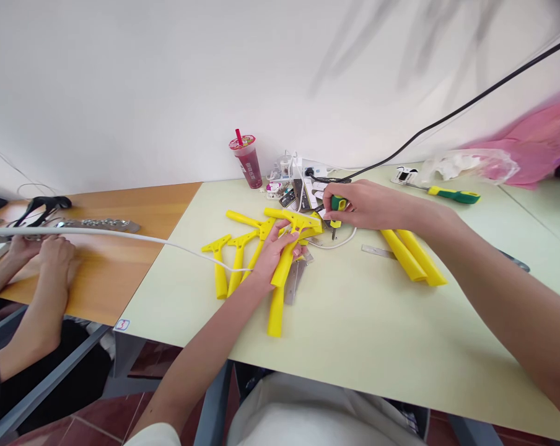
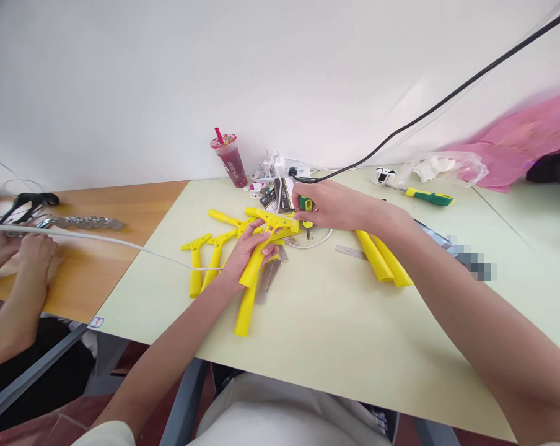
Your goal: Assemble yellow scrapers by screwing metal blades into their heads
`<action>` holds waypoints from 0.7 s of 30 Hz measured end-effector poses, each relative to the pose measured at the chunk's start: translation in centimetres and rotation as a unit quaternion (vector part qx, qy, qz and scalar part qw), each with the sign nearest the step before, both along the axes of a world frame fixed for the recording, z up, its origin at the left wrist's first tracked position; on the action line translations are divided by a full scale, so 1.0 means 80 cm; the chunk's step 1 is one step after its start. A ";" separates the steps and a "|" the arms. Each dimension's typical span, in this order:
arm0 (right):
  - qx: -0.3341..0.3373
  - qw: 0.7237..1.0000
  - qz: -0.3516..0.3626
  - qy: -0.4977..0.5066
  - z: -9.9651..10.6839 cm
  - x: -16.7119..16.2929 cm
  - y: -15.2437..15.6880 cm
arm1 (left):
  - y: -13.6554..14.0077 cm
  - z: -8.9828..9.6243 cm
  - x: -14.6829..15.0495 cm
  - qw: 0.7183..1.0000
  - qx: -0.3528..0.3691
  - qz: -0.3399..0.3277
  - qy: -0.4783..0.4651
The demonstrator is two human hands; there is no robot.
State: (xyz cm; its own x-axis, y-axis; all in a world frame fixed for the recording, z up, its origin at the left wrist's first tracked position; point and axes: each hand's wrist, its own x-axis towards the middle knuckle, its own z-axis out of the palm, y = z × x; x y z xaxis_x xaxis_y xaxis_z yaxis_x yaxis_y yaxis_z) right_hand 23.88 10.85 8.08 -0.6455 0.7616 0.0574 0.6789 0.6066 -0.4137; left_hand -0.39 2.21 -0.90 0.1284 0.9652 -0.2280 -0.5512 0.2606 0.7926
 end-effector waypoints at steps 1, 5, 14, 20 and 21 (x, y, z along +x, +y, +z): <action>0.002 1.000 -0.006 0.005 0.003 0.001 -0.001 | 0.000 0.000 0.000 1.000 0.000 0.000 0.000; 0.012 0.999 -0.011 0.032 0.011 0.004 -0.006 | -0.002 0.001 0.001 1.000 -0.008 0.003 -0.013; -0.003 0.992 0.028 0.120 0.026 -0.002 -0.030 | -0.005 0.003 0.005 0.999 -0.020 0.004 -0.047; 0.034 0.987 0.017 0.155 0.025 0.000 -0.027 | -0.003 0.001 0.002 0.999 -0.012 0.006 -0.047; 0.035 0.987 0.016 0.156 0.023 0.001 -0.025 | -0.002 0.000 0.001 0.999 -0.011 0.013 -0.048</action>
State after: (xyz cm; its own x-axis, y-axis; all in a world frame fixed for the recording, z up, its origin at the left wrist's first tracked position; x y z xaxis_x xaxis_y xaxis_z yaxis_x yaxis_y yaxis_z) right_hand 23.95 8.85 9.96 -0.6114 0.7283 0.3096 0.5052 0.6604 -0.5556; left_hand -0.30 2.02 -0.86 0.1250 0.9634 -0.2371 -0.6321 0.2615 0.7294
